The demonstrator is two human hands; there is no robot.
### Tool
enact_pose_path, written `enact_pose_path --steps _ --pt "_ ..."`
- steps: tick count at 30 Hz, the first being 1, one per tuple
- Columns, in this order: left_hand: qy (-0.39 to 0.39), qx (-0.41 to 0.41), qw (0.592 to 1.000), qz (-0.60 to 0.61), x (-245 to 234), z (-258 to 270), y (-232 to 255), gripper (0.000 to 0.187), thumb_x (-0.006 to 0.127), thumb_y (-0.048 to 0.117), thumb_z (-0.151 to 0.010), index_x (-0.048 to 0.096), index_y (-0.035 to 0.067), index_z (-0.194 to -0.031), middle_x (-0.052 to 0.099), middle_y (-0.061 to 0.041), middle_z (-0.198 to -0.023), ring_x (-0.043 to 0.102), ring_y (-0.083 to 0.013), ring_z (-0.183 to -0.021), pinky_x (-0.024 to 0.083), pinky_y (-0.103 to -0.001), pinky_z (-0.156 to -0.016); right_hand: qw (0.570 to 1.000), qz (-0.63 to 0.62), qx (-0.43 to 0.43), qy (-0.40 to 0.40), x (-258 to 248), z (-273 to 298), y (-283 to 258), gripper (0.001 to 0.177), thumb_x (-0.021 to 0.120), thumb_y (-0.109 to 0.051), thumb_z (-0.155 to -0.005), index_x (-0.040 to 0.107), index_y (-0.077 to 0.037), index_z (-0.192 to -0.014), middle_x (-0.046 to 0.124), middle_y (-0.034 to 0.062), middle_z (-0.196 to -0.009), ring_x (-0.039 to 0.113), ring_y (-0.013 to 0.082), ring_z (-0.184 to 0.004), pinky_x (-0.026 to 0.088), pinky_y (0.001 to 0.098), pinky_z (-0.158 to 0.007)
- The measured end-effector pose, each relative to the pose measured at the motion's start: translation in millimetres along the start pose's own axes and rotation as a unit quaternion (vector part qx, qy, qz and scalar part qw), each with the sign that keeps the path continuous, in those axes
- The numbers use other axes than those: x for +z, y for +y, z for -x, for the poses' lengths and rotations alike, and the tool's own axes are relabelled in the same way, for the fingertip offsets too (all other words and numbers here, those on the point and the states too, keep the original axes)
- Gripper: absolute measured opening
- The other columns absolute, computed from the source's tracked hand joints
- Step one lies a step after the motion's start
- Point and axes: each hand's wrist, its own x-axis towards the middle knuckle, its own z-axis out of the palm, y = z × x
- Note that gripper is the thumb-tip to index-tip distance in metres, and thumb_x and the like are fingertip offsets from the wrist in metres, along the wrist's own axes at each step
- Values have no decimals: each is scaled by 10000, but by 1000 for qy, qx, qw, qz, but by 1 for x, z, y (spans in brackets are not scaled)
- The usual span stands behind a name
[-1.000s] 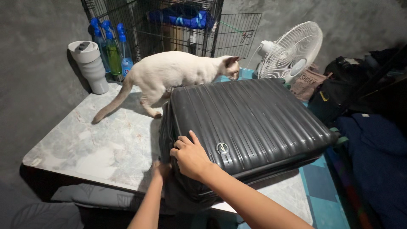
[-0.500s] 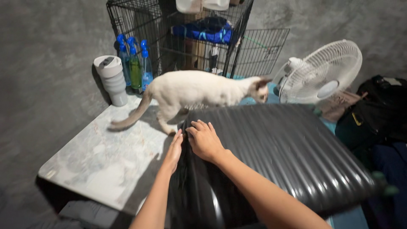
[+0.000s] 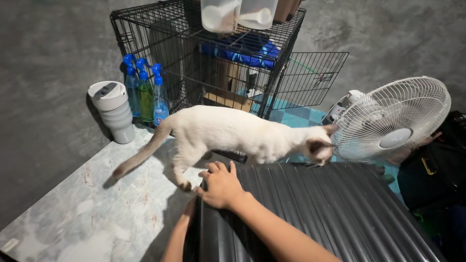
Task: The person unzips and removes a fabric cover from a suitcase, places the cover into a drawer, and repositions the suitcase on the table.
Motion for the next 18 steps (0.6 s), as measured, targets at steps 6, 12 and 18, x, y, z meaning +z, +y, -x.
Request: enact_pose_path --steps 6,12,18 --pt "12 -11 997 -74 -20 -11 -54 700 421 576 -989 645 29 -1364 696 -176 -1324 639 -271 -1243 455 -380 -1071 1000 -16 16 -6 -6 -2 -1 509 612 -436 -904 651 -115 -1297 540 120 -1404 418 307 -1392 166 651 -1202" --pt "18 -44 985 -168 -43 9 -98 720 437 604 -1044 735 -26 -1223 795 -223 -1150 721 -277 -1111 499 -394 -1004 998 -33 27 39 -7 2 -5 451 683 -387 -848 699 -129 -1217 561 111 -1372 412 291 -1393 149 645 -1203" --pt "38 80 954 -287 -36 47 -149 487 635 347 -856 691 151 -1298 665 -246 -1216 664 -395 -1096 534 -430 -950 991 125 -31 -36 26 34 -69 427 691 -153 -800 696 -59 -1216 555 206 -1397 453 371 -1353 166 618 -1194"
